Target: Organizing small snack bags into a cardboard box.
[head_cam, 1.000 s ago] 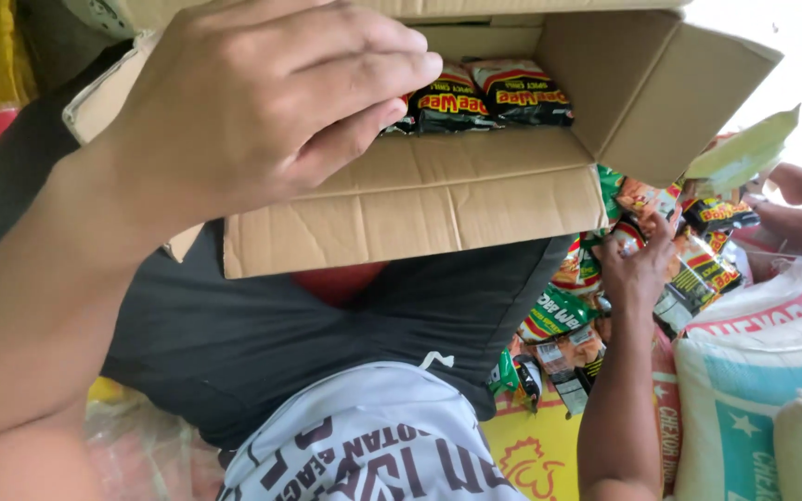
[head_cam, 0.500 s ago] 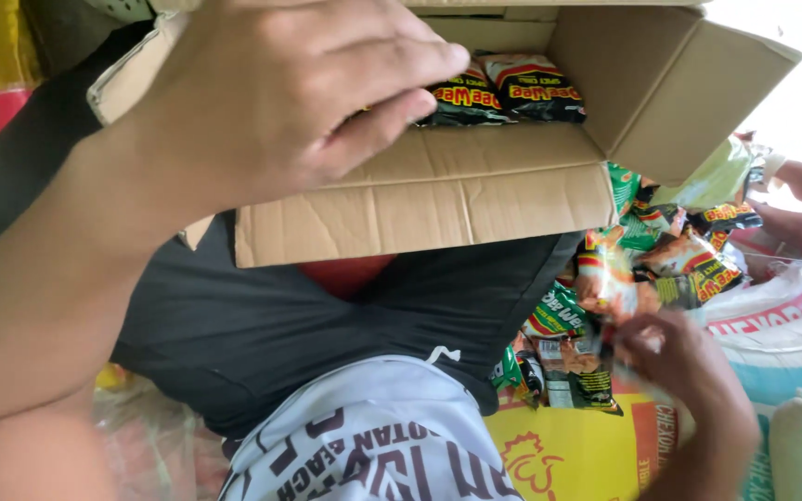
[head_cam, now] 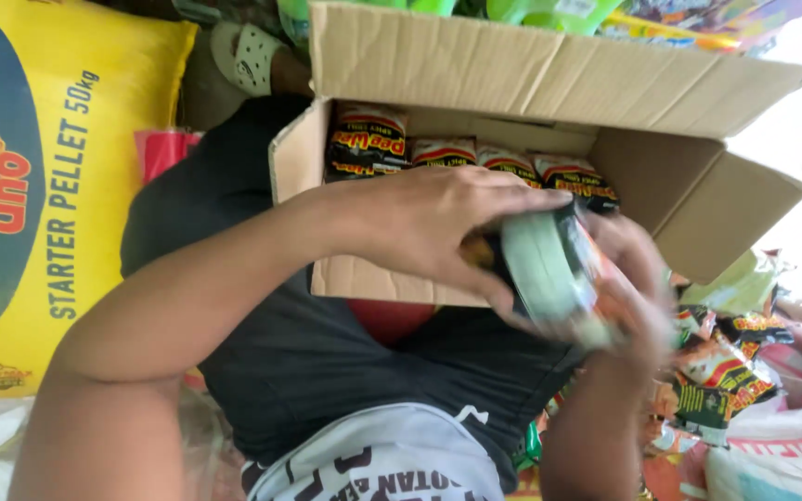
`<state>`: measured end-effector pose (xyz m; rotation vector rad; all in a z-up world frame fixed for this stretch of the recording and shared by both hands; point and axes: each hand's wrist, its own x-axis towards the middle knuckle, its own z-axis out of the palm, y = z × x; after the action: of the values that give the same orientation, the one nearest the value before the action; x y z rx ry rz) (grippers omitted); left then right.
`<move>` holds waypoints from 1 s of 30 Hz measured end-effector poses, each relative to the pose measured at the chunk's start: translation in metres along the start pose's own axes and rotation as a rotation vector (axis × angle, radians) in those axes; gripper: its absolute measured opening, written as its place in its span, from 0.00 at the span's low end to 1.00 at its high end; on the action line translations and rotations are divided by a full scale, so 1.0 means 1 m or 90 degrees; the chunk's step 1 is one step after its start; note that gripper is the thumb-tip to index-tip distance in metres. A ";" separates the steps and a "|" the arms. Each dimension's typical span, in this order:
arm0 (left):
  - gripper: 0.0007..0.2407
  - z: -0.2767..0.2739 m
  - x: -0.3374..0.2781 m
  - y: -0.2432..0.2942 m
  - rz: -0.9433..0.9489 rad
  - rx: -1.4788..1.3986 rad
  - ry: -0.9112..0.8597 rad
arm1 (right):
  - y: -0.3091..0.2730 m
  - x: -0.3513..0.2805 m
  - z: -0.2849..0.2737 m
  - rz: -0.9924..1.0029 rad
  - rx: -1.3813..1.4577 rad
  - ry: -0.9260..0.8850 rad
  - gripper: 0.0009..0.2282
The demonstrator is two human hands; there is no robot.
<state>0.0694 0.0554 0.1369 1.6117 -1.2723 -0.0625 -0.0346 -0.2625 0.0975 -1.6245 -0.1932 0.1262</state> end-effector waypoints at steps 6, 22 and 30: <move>0.25 -0.018 -0.005 -0.012 -0.345 0.086 -0.032 | 0.019 0.060 0.050 0.100 0.363 -0.033 0.29; 0.16 0.008 -0.011 -0.020 -0.167 0.266 -0.068 | 0.026 0.043 0.035 -0.045 -0.422 0.068 0.17; 0.16 -0.002 -0.010 -0.027 -0.201 0.325 -0.014 | 0.018 0.031 0.010 -0.026 -0.372 0.187 0.13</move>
<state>0.0847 0.0613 0.1129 2.2488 -1.0903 0.0556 -0.0056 -0.2476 0.0797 -2.1942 -0.0336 -0.2221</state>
